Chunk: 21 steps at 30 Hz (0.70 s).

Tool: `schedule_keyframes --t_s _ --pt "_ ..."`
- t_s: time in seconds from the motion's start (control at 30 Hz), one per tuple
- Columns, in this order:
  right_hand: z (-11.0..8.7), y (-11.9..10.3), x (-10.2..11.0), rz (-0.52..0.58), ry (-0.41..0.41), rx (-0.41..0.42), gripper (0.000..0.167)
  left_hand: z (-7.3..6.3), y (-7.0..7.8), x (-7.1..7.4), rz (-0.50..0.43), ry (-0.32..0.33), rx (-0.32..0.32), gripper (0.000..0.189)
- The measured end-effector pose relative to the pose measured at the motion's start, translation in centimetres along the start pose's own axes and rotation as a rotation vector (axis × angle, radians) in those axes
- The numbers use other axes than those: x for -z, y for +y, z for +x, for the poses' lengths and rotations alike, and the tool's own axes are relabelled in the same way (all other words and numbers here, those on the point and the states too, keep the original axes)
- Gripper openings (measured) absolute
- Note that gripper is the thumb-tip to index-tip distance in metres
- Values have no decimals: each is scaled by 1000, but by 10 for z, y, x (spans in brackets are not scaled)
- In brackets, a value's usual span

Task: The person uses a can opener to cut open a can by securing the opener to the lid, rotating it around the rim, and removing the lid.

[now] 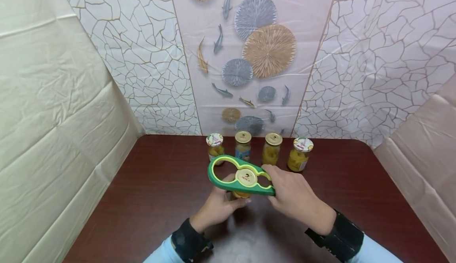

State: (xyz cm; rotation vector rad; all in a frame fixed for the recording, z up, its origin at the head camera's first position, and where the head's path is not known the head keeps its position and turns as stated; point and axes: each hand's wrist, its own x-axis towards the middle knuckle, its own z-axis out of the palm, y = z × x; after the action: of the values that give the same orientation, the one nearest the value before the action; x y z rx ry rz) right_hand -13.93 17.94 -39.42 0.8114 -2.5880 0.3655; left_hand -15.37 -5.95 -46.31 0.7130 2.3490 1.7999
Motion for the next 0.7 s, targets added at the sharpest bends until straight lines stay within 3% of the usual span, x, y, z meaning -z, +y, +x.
schedule_keyframes --t_s 0.23,0.33,0.7 --pt "2 14 3 22 -48 77 45 -3 -2 10 -192 -212 18 55" --pt "2 19 3 41 -59 99 42 -3 -4 12 -255 -271 39 53" --pt "4 28 2 91 -81 134 43 4 -8 16 -136 -309 -44 60"
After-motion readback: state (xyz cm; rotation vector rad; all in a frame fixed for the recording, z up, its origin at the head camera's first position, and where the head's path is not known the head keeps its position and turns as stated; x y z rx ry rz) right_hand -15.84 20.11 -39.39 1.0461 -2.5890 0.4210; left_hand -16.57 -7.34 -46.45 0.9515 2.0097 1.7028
